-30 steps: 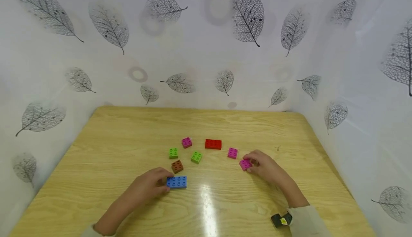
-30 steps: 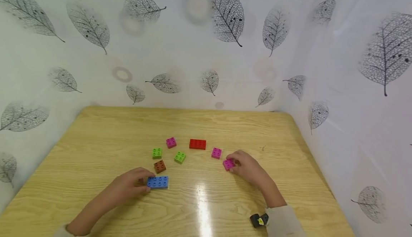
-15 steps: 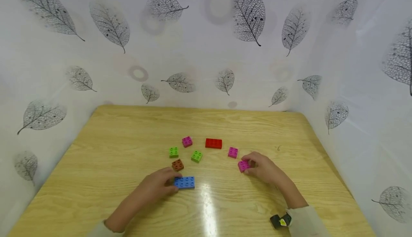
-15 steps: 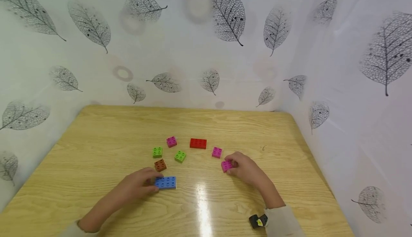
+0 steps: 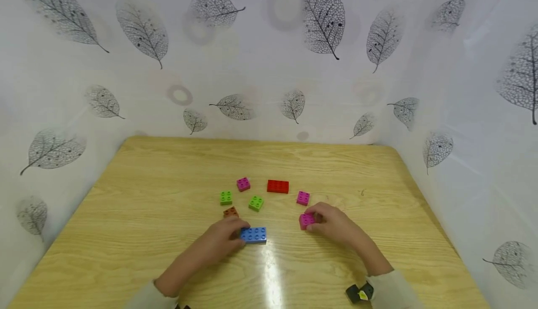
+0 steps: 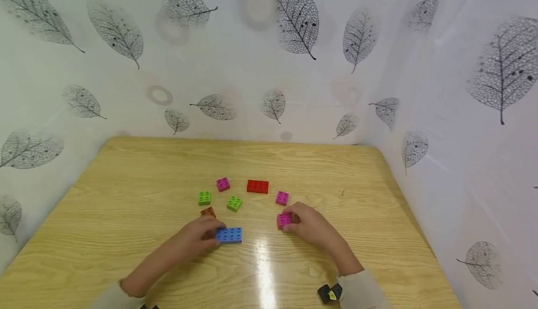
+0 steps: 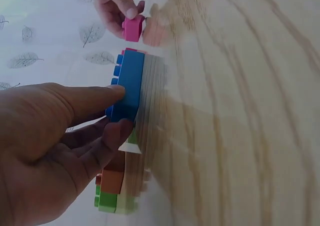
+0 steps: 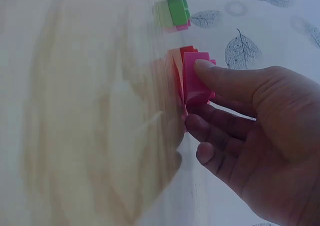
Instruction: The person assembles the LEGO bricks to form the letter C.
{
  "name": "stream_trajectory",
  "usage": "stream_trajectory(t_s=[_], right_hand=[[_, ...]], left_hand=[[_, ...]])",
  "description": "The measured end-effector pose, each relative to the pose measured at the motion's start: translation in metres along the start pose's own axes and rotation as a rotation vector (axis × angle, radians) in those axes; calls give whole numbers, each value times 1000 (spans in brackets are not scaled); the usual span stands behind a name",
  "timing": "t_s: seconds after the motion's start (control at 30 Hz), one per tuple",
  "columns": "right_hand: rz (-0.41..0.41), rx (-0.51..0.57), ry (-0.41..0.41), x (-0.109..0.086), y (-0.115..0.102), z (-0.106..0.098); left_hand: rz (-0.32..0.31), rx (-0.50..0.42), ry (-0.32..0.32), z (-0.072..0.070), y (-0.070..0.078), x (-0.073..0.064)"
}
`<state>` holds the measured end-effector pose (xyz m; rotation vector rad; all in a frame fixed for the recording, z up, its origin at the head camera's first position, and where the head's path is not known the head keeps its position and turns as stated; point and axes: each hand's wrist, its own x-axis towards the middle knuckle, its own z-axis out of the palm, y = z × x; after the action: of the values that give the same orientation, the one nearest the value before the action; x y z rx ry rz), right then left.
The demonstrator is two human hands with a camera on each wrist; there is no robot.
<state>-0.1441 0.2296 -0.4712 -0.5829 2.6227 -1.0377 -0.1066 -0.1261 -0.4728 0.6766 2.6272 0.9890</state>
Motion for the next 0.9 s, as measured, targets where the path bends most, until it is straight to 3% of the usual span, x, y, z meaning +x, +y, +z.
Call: stream_trajectory(t_s=[0.23,0.4,0.53,0.9], right_hand=[[-48,-40,0,0,-15,10],[-95,-45,-21,1,-22,19],[-113,-77,9,2,-29,23],[-76,-78,36,3,-42,29]], left_hand=[[-37,-41,-33,3,5,7],[-35,-46,-19,7,10,12],[-41,-32,-13,11,12,17],[-88,-90,-11,15,19,26]])
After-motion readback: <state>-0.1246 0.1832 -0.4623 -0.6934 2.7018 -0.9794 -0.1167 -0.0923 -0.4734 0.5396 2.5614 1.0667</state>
